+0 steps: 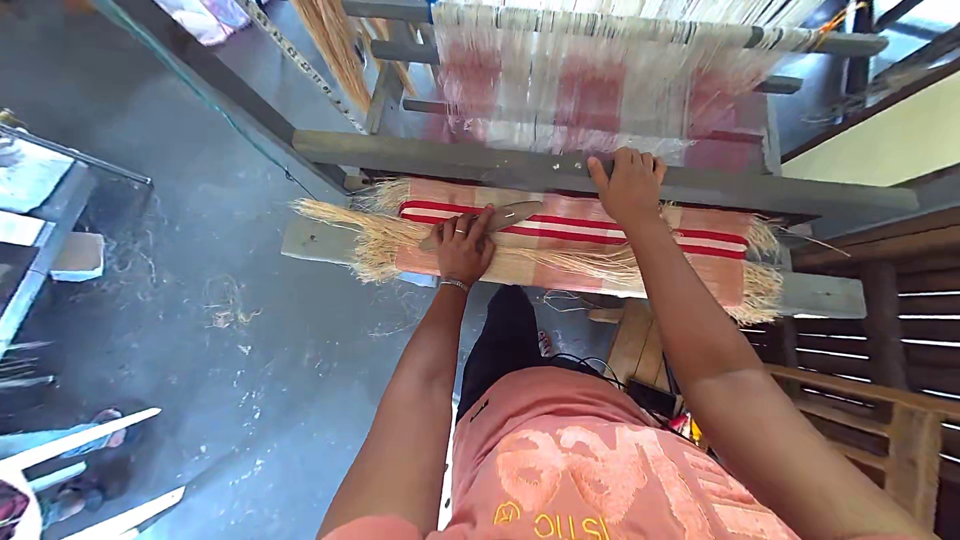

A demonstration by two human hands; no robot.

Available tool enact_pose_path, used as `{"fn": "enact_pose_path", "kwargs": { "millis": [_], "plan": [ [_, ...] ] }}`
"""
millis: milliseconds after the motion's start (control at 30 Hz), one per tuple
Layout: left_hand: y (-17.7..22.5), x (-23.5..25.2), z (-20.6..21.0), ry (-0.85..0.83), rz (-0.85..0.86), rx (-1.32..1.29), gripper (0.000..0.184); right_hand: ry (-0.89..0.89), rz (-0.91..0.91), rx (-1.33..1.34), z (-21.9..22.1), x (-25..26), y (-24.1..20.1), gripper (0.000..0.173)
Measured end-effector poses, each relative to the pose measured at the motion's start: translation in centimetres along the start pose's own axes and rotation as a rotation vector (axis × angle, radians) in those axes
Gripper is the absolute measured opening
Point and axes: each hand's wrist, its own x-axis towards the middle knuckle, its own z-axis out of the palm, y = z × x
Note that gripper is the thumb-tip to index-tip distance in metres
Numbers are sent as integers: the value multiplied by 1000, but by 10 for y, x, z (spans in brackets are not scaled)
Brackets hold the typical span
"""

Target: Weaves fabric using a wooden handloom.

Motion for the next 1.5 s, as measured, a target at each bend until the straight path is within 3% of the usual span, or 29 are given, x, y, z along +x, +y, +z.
{"fn": "enact_pose_path", "kwargs": {
  "millis": [533,1000,1267,1400,1500],
  "plan": [
    [-2,-2,6,-25,-5,-65,54,-154,37,-19,-14,2,0,77],
    [-2,-2,2,-45,-15,-109,55,-103,26,1,-10,5,6,75],
    [-1,-3,2,-63,-21,-109,57,66,-26,20,8,16,13,69],
    [-1,2,3,-8,-19,-111,56,24,-13,42,4,53,15,73],
    [-1,-2,2,-27,-16,-91,54,-12,29,34,5,53,13,74]
  ]
}}
